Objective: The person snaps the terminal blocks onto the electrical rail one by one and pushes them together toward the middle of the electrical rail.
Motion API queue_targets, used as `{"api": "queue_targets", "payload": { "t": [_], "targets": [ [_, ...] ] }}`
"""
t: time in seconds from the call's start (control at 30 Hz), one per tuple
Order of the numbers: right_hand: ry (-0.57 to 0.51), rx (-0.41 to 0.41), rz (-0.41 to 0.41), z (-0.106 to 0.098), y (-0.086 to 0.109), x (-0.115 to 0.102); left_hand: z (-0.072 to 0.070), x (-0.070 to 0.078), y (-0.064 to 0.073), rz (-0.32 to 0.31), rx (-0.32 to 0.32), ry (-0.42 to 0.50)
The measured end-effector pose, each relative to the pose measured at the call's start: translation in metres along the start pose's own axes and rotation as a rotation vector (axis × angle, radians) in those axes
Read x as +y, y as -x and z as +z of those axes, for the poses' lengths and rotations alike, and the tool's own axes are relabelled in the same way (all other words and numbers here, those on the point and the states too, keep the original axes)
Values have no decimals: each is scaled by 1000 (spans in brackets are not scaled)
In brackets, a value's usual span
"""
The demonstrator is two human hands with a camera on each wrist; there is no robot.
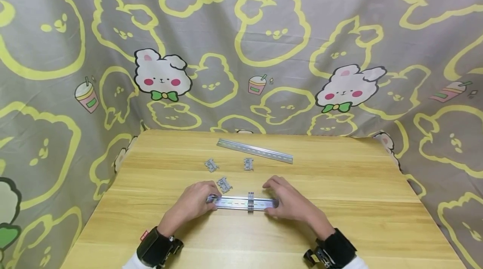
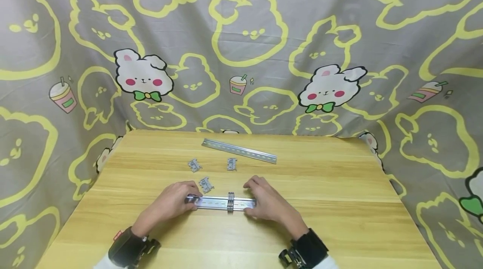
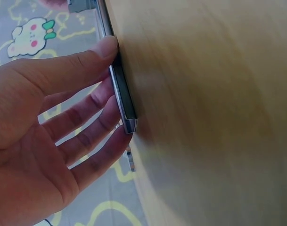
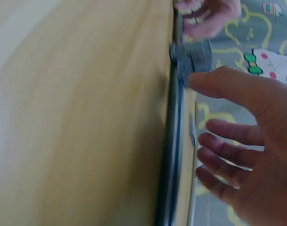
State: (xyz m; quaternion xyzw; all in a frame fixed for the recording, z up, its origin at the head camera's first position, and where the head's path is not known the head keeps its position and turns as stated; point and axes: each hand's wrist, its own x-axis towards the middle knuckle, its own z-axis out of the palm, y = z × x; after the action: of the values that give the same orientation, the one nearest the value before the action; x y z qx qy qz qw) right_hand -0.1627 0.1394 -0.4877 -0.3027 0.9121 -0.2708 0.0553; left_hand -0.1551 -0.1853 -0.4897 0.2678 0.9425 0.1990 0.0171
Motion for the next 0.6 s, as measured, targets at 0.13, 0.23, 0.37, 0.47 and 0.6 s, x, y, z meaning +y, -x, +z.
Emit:
{"api": "queue_targets", "payload": {
  "t": [0.13, 0.23, 0.37, 0.47, 0.6],
  "targets": [
    [60, -2, 10, -13, 17, 15, -1, -1, 1, -8, -10, 9],
    [85, -7, 9, -19, 28, 24, -3, -2, 2, -11, -19, 13],
    [75, -26, 6, -21, 37, 33, -4, -3, 4, -2, -19, 26],
    [54, -29, -11, -21, 39, 37, -4, -4, 5, 4, -17, 37],
    [52, -17, -42, -19, 39, 38, -3, -5, 5, 2, -15, 45]
  ]
}}
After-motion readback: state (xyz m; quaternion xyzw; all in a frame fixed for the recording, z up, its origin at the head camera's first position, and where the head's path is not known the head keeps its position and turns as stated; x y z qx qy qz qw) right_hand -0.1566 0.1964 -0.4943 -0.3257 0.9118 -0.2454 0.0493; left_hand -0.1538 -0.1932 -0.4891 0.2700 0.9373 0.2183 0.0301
